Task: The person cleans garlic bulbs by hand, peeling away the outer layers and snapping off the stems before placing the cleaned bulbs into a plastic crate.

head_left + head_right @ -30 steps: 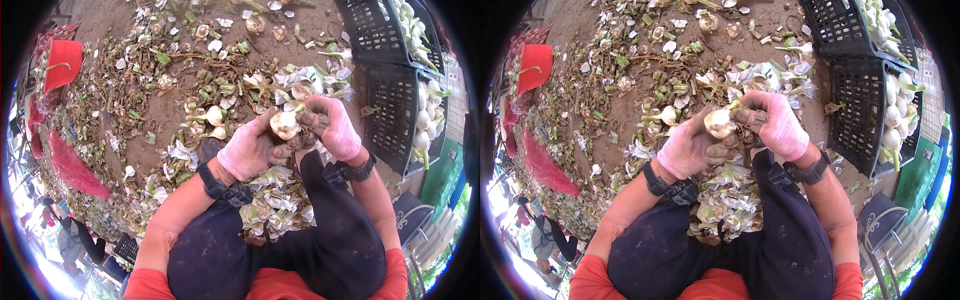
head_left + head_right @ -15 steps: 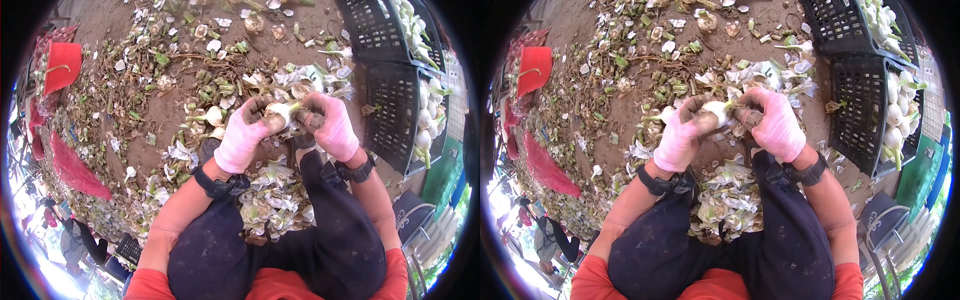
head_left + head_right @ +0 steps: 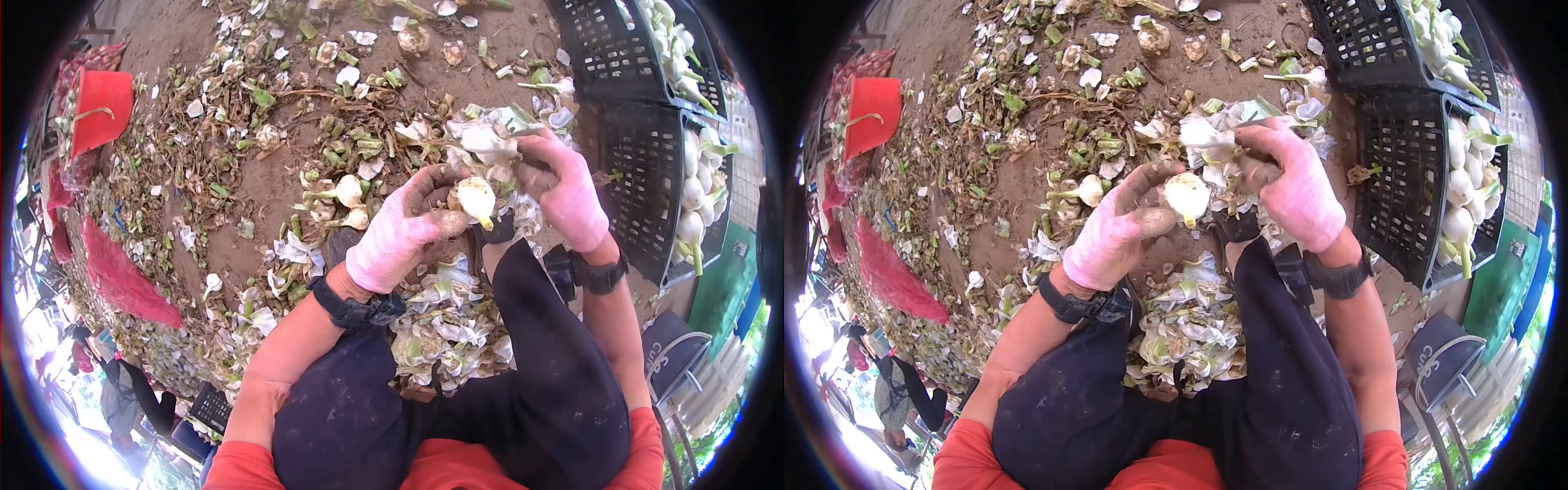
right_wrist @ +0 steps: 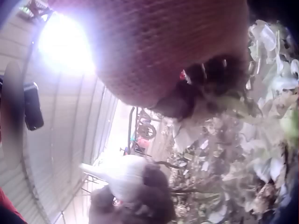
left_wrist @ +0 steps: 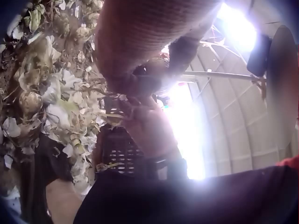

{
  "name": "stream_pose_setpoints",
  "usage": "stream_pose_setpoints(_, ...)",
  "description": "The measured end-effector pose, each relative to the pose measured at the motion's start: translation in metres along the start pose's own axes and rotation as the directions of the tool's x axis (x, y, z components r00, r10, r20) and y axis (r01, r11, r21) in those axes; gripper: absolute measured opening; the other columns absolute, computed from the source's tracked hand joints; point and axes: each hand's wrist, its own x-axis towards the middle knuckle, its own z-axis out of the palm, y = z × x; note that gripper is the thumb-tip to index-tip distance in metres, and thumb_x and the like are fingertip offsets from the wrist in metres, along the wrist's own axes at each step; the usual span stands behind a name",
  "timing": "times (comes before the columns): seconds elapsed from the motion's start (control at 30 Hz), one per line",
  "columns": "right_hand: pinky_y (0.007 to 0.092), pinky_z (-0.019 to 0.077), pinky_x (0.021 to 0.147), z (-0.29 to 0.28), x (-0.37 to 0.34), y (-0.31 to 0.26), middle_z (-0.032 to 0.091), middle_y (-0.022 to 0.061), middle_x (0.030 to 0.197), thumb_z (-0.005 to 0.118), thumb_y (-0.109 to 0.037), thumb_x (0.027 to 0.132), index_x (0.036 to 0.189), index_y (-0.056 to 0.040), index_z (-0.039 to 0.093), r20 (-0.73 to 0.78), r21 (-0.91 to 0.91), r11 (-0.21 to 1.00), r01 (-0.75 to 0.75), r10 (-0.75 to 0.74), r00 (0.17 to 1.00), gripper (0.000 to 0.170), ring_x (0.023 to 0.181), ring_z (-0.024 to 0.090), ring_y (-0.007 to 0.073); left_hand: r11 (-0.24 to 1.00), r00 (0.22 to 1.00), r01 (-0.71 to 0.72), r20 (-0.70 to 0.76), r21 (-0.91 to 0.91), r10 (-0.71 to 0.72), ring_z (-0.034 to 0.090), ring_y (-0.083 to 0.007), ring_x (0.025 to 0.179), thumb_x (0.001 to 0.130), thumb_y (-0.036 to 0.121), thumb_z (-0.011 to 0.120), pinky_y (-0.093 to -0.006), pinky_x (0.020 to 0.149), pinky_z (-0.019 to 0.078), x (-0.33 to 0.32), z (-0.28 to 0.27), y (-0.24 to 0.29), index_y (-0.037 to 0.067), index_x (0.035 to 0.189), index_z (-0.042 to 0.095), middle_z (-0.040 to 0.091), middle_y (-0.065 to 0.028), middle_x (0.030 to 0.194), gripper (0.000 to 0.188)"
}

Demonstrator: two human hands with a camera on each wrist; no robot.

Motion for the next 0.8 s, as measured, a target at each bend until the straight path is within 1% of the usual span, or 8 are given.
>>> stream_pose_setpoints(0.03,0.0344,0.0507,0.076,-0.003,-0.002,-0.015,0.064,0.0141,0.094,0.064,0.000,0.080,0.107,0.0023,0.064,0.102,0.086,0.979,-0.186,0.177,0.979,0.027,0.083,0.065,0.0299,1.000,1.000,0.007,-0.024,0.020,-0.006,0.060,-0.0195,0.106,0.080,0.014,0.069,-0.0382,0.092,0.0517,0.000,0.000,0.000,0.002,0.137,0.039,0.058,-0.0100,0.120,0.066)
stream_pose_setpoints(0.1,0.0345,0.0508,0.075,-0.001,-0.004,-0.022,0.065,0.0148,0.094,0.069,-0.004,0.080,0.103,0.0038,0.065,0.149,0.141,0.968,-0.210,0.189,0.971,0.025,0.082,0.065,0.0283,0.999,0.999,0.015,-0.046,0.038,-0.013,0.060,-0.0193,0.107,0.080,0.015,0.070,-0.0376,0.092,0.0515,0.001,0.001,0.000,0.001,0.136,0.039,0.057,-0.0107,0.121,0.065)
stream_pose_setpoints(0.17,0.0355,0.0506,0.073,0.002,-0.006,-0.021,0.066,0.0157,0.090,0.071,-0.006,0.078,0.099,0.0043,0.065,0.120,0.036,0.999,0.037,-0.041,0.992,0.024,0.081,0.065,0.0275,0.996,0.998,0.001,-0.059,0.088,0.004,0.060,-0.0226,0.109,0.082,0.018,0.070,-0.0416,0.095,0.0504,0.001,0.002,0.000,0.001,0.135,0.039,0.056,-0.0121,0.123,0.064)
stream_pose_setpoints(0.37,0.0378,0.0505,0.069,0.006,-0.005,-0.030,0.064,0.0176,0.084,0.071,-0.007,0.074,0.093,0.0024,0.066,0.170,-0.044,0.999,0.031,-0.023,0.985,0.021,0.075,0.064,0.0336,0.991,0.990,0.087,-0.102,-0.104,-0.097,0.059,-0.0296,0.113,0.087,0.022,0.066,-0.0509,0.099,0.0475,-0.002,0.003,-0.006,0.002,0.134,0.040,0.056,-0.0124,0.124,0.057)
stream_pose_setpoints(0.6,0.0408,0.0504,0.068,0.014,-0.007,-0.031,0.062,0.0185,0.081,0.068,-0.007,0.071,0.090,-0.0008,0.062,0.166,-0.140,0.984,0.113,-0.089,0.982,0.020,0.076,0.063,0.0376,0.977,0.990,0.083,-0.094,-0.196,-0.103,0.061,-0.0277,0.107,0.090,0.017,0.059,-0.0489,0.098,0.0484,-0.001,-0.004,-0.012,0.002,0.133,0.042,0.059,-0.0129,0.119,0.049)
stream_pose_setpoints(0.7,0.0408,0.0505,0.068,0.010,-0.003,-0.028,0.062,0.0182,0.081,0.066,-0.005,0.071,0.090,-0.0011,0.061,0.210,-0.128,0.980,0.152,-0.123,0.970,0.020,0.076,0.063,0.0376,0.981,0.995,0.097,-0.008,-0.167,-0.100,0.063,-0.0243,0.101,0.089,0.023,0.058,-0.0424,0.093,0.0506,0.000,-0.004,-0.008,0.002,0.133,0.044,0.061,-0.0114,0.114,0.051)
stream_pose_setpoints(0.77,0.0415,0.0503,0.069,0.008,0.002,-0.024,0.062,0.0180,0.082,0.066,-0.004,0.071,0.091,-0.0009,0.060,0.237,-0.152,0.980,0.128,-0.090,0.967,0.021,0.078,0.062,0.0376,0.975,0.959,0.165,0.258,-0.152,-0.122,0.060,-0.0219,0.108,0.092,0.025,0.055,-0.0395,0.094,0.0486,0.000,-0.014,-0.008,0.000,0.132,0.046,0.060,-0.0121,0.117,0.048)
stream_pose_setpoints(0.8,0.0423,0.0502,0.071,0.006,0.005,-0.020,0.062,0.0178,0.084,0.065,-0.004,0.071,0.091,-0.0007,0.060,0.263,-0.176,0.979,0.105,-0.056,0.963,0.021,0.080,0.062,0.0377,0.975,0.958,0.165,0.258,-0.151,-0.122,0.060,-0.0219,0.108,0.092,0.025,0.055,-0.0395,0.094,0.0486,0.000,-0.015,-0.008,0.000,0.132,0.046,0.060,-0.0121,0.117,0.048)
